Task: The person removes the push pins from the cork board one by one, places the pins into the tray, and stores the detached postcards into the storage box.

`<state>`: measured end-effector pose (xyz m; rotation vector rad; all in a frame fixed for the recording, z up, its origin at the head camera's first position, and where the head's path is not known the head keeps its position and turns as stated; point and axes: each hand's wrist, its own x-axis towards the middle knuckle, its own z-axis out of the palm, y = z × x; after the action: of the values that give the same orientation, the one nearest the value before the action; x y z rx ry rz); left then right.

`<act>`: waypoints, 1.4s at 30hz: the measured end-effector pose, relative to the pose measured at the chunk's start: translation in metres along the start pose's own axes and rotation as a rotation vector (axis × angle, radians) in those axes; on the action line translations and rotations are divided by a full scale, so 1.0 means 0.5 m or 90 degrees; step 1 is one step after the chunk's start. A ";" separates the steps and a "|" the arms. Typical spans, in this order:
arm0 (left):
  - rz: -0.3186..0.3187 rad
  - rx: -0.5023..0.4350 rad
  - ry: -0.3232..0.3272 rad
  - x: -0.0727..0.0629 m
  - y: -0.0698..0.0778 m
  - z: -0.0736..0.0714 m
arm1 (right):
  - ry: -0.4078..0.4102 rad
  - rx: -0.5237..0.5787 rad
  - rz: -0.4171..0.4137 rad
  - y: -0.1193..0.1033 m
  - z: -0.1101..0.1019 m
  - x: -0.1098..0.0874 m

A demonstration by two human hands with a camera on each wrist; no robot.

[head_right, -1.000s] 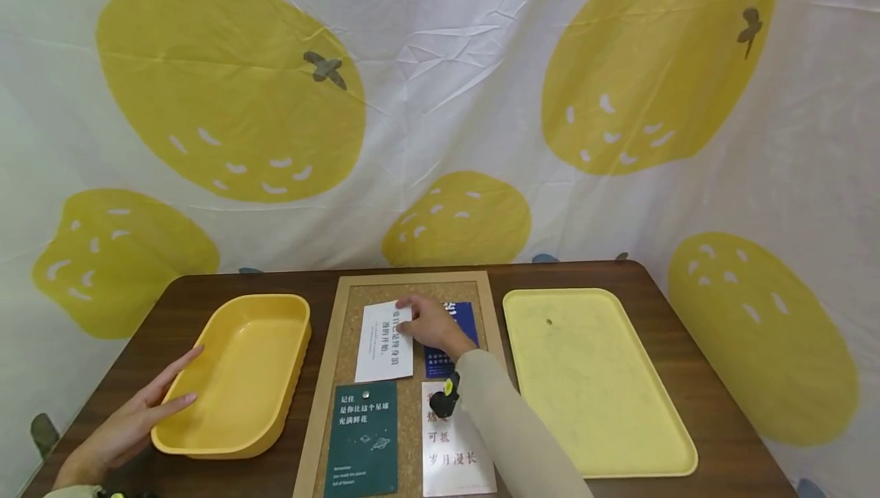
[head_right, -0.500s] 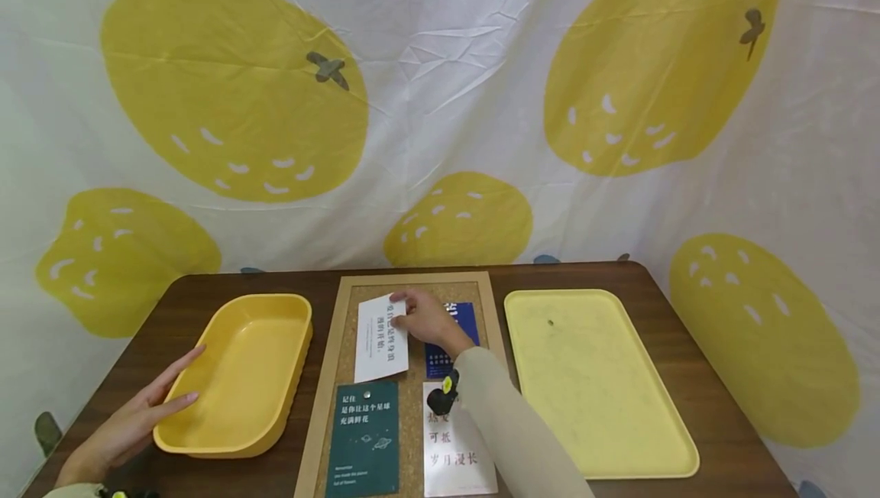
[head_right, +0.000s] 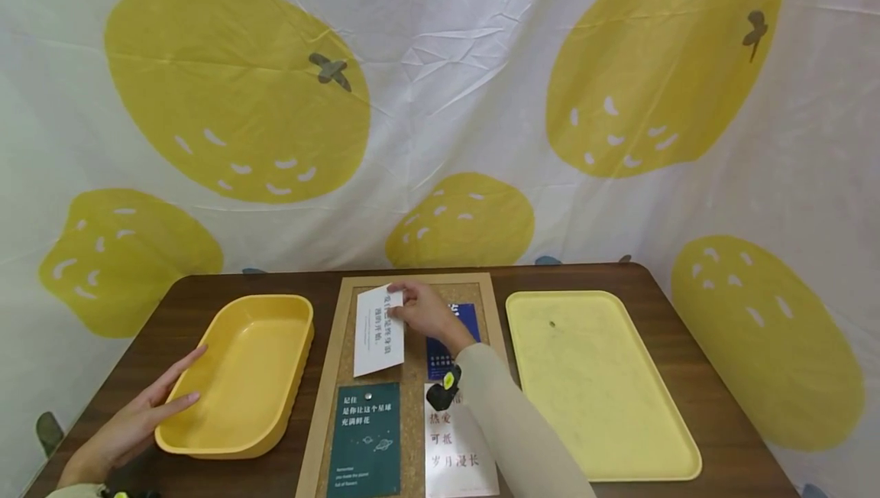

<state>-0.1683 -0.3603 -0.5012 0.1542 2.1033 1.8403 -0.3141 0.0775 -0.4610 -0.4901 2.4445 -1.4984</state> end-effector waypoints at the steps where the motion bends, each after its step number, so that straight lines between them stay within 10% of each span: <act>1: -0.001 0.000 0.002 -0.001 0.000 0.000 | 0.002 0.000 -0.002 -0.001 0.000 0.001; 42: -0.007 0.005 0.005 -0.006 0.004 0.000 | -0.046 0.085 -0.077 -0.132 0.082 0.009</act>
<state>-0.1656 -0.3608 -0.4984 0.1371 2.1123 1.8298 -0.2925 0.0146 -0.4207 -0.6632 2.2778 -1.6482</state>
